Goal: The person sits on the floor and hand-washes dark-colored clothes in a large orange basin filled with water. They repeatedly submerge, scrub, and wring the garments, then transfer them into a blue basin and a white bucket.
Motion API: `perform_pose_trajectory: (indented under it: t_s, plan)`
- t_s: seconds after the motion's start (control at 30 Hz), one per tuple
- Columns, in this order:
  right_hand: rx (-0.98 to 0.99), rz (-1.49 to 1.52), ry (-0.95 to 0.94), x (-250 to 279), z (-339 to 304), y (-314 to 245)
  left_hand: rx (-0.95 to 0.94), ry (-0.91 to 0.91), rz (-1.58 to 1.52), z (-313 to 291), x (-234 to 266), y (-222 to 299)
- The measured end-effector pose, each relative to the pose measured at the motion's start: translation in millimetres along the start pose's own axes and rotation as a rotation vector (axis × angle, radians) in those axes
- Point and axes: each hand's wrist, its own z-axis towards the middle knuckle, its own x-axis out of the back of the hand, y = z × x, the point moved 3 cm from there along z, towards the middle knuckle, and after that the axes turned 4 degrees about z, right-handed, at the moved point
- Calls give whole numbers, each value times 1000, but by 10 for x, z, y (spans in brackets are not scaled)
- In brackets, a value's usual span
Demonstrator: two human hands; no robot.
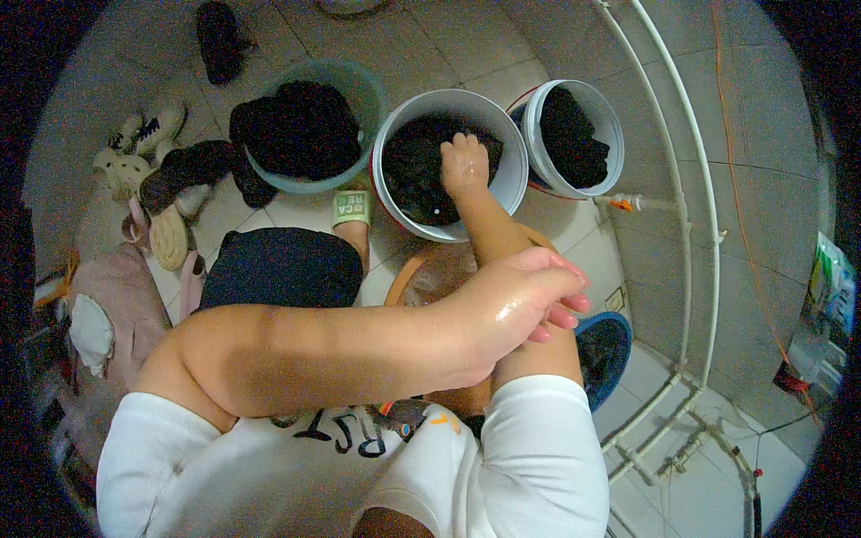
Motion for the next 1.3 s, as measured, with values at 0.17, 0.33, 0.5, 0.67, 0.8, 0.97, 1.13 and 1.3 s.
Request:
perform_pose_trajectory:
  t_s: [0.17,0.33,0.5,0.67,0.8,0.97,1.13,1.3]
  plan:
    - [126,130,67,321,61,46,-62,-14,-28,-142,100,3]
    - [131,45,-193,98,352,-90,-69,91,-48,-85,238,28]
    - [-93,38,-418,-203,462,-245,-38,187,-50,4,362,162]
    - [-134,86,-341,-611,467,-144,-34,204,-68,57,403,237]
    - [-221,356,-284,-503,245,-66,-67,192,-97,30,406,242]
    - [-558,887,-107,35,-174,287,-221,194,-94,-95,316,468]
    - [-569,1080,247,1081,-713,330,-694,222,-129,-211,375,959]
    - [-457,1216,579,2292,-1274,440,-843,219,-266,-402,392,1139]
